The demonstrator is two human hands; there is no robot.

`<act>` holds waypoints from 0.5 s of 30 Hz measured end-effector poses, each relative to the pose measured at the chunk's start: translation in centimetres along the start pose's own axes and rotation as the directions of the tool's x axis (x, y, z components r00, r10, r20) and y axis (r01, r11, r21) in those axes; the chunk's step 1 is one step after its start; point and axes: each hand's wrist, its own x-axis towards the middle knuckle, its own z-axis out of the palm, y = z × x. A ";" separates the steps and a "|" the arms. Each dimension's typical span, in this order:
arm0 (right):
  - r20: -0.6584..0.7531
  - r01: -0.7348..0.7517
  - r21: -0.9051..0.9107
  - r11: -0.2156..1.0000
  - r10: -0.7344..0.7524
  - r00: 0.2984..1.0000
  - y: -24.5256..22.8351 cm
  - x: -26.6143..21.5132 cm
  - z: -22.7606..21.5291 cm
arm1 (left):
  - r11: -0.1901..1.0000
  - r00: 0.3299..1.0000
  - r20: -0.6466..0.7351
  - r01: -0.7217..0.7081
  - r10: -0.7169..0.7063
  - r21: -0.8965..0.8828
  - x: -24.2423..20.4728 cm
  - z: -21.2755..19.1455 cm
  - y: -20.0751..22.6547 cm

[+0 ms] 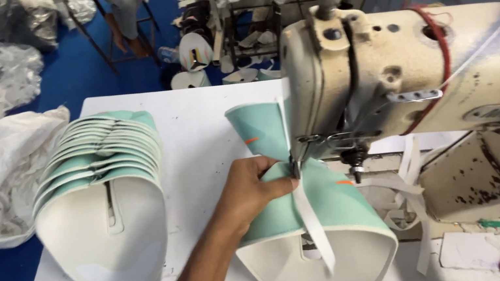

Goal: The person uses a sewing machine to stitch a white strap onto light green slipper uppers. They repeatedly pick up a slipper from a stack, position it under the needle, sew the strap, and then cut the thread with scissors before moving to the next item.

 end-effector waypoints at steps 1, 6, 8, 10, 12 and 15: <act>-0.108 0.413 -0.500 0.762 -0.527 0.843 4.8 1.3 -1.3 | 1.000 1.000 0.009 0.001 -0.001 0.027 0.2 0.0 0.2; 0.153 0.650 -0.731 0.208 -0.878 0.453 5.7 -0.6 -3.3 | 0.998 1.000 0.001 0.007 -0.007 0.065 0.0 0.5 -0.3; 0.106 0.718 -0.584 0.379 -0.841 0.530 5.1 0.6 -4.0 | 0.999 1.000 -0.019 -0.015 0.015 0.034 0.2 0.4 -0.7; -0.071 0.583 -0.434 0.687 -0.671 0.738 0.6 -2.7 -2.4 | 0.999 1.000 -0.018 -0.020 0.021 0.027 0.0 0.2 -0.5; -0.163 0.385 -0.204 0.900 -0.419 0.893 3.9 -5.2 -0.8 | 0.999 0.999 -0.023 -0.035 0.035 0.014 -0.6 0.2 0.2; 0.330 0.507 0.358 0.784 -0.614 0.717 12.3 -10.0 0.5 | 0.982 0.996 -0.077 -0.039 0.054 0.185 -2.2 0.6 0.7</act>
